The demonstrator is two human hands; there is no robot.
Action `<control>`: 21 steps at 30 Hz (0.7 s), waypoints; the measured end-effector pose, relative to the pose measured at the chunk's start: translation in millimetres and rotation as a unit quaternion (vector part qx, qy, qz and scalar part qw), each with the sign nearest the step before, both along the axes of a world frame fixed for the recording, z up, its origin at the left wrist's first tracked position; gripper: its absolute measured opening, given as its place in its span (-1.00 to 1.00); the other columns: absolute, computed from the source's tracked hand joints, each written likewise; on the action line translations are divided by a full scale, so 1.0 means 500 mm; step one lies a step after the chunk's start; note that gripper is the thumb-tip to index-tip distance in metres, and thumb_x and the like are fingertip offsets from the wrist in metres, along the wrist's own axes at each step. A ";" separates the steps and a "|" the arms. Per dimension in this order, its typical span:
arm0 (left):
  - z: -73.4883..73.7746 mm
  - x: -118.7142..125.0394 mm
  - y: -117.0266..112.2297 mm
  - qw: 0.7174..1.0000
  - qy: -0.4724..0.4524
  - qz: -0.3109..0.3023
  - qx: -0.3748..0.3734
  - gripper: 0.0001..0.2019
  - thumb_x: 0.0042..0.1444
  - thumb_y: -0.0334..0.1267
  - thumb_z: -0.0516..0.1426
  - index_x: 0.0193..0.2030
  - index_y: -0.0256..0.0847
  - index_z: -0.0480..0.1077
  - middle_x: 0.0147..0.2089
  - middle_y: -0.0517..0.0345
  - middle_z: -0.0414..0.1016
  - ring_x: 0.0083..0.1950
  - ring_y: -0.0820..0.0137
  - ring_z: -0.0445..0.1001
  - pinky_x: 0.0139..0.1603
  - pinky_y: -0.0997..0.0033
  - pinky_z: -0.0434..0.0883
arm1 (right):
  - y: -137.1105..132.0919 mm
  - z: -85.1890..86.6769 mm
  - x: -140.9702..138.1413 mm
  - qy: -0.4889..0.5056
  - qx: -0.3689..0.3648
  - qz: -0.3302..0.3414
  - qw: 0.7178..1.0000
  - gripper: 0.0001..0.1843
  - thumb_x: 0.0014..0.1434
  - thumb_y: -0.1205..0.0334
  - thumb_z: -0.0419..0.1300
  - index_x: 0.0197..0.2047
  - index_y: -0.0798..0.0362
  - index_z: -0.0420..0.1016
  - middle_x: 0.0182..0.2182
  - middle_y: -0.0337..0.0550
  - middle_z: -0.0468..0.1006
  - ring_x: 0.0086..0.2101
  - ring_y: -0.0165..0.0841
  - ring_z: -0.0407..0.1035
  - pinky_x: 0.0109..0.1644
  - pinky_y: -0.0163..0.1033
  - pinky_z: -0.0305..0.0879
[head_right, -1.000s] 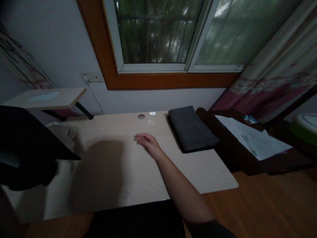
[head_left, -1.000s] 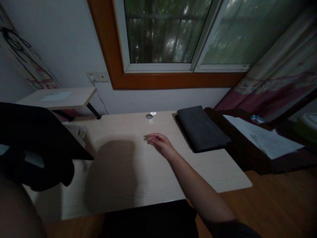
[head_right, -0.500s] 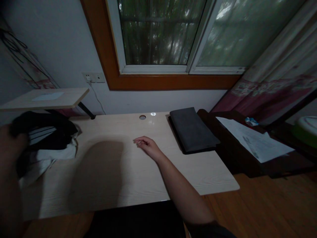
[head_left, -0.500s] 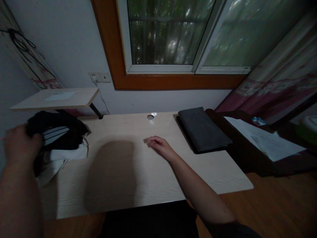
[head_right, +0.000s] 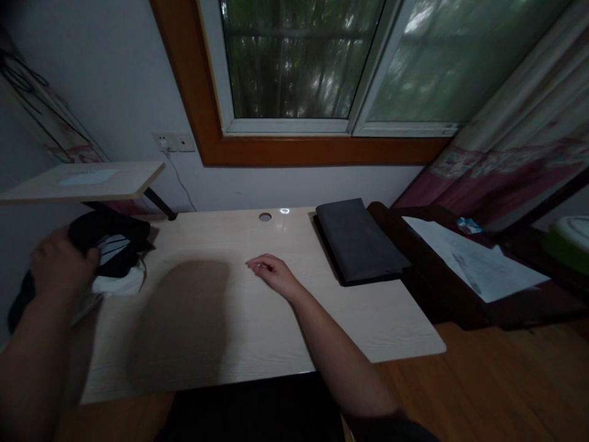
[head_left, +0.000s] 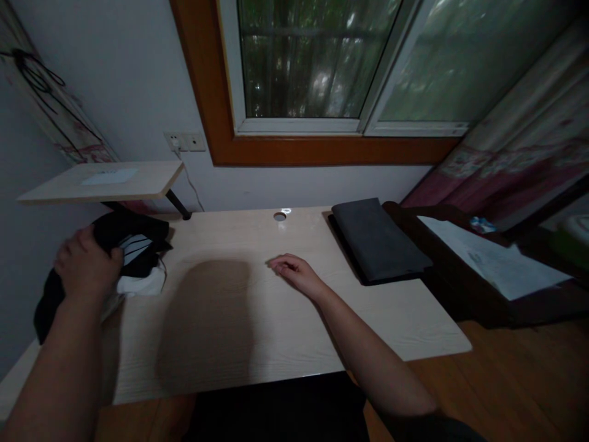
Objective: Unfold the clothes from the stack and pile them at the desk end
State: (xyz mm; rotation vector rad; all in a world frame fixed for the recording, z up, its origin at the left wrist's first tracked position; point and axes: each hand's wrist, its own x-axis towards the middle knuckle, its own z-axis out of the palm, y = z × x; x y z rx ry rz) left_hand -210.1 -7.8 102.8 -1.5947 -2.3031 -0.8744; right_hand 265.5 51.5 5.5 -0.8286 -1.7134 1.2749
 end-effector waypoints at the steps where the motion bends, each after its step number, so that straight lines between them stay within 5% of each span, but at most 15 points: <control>1: 0.001 0.014 -0.001 0.999 0.031 0.014 0.017 -0.26 0.22 -0.02 0.09 0.40 -0.45 0.02 0.49 -0.47 -0.04 0.47 -0.35 -0.06 0.38 -0.41 -0.13 | 0.000 0.000 0.000 -0.001 0.002 0.001 1.000 -0.73 0.29 0.04 0.25 -0.05 -0.04 0.68 -0.10 -0.08 0.62 -0.17 -0.32 0.46 -0.06 -0.20 0.35; 4: 0.003 0.051 0.001 0.997 0.078 0.000 0.017 -0.37 0.19 0.05 0.15 0.28 -0.33 0.23 0.53 -0.31 -0.02 0.50 -0.24 -0.05 0.42 -0.30 -0.06 | 0.000 0.001 0.000 -0.005 0.008 0.004 1.000 -0.72 0.30 0.04 0.23 -0.06 -0.04 0.69 -0.12 -0.08 0.62 -0.22 -0.33 0.45 -0.11 -0.21 0.35; 9: 0.000 0.070 0.015 0.985 0.063 -0.111 -0.114 -0.45 0.17 0.19 0.18 0.11 -0.17 0.48 0.59 -0.13 -0.08 0.54 -0.40 -0.28 0.32 -0.63 -0.24 | -0.001 0.001 0.001 -0.021 0.030 0.005 0.999 -0.74 0.32 0.09 0.20 -0.06 -0.05 0.69 -0.14 -0.10 0.61 -0.22 -0.33 0.45 -0.09 -0.20 0.35; 21: -0.068 0.027 0.090 0.984 0.077 -0.092 -0.131 -0.54 0.13 0.14 0.23 -0.07 -0.23 0.56 0.41 -0.09 0.32 0.49 -0.44 -0.10 0.19 -0.79 -0.33 | -0.003 0.006 0.003 -0.055 0.059 0.018 0.997 -0.73 0.35 0.10 0.17 -0.05 -0.05 0.68 -0.15 -0.10 0.64 -0.18 -0.29 0.49 -0.02 -0.16 0.38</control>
